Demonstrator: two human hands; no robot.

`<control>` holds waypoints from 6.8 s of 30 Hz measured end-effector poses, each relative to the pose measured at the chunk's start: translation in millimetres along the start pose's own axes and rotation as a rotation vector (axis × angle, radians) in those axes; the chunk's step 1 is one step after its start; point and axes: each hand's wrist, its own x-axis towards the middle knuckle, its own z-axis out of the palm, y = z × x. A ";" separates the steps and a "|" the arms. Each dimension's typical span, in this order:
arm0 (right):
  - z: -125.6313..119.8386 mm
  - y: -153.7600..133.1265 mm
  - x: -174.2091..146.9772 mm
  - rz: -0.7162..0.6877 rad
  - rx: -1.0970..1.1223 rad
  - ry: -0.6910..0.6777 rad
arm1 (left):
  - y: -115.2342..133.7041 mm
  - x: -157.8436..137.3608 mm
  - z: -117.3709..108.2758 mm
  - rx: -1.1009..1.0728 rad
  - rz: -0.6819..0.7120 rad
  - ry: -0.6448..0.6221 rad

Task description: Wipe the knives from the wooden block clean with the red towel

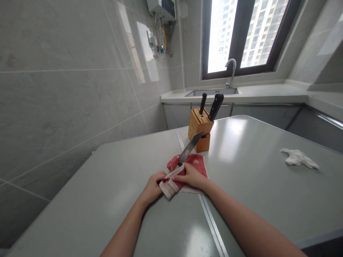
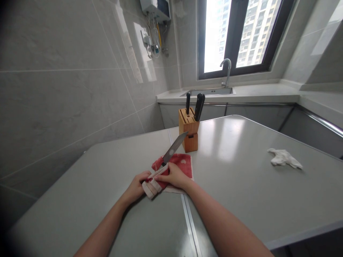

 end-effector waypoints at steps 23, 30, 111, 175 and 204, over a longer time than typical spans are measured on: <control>4.6 -3.0 1.6 -0.063 0.101 0.024 | 6.2 1.5 -4.0 -0.258 -0.175 0.145; 3.1 -5.4 2.4 -0.078 0.153 0.063 | -5.6 -2.4 -2.1 -0.494 -0.309 0.327; 6.2 0.1 -0.2 -0.013 0.090 0.102 | 251.4 201.0 -11.4 1.126 -0.040 0.095; -3.5 -7.8 2.5 0.072 0.181 0.146 | 124.1 93.2 -74.1 -0.680 0.161 1.020; -3.5 6.8 17.4 0.148 0.750 0.392 | 24.0 19.9 6.2 -1.552 -0.341 0.492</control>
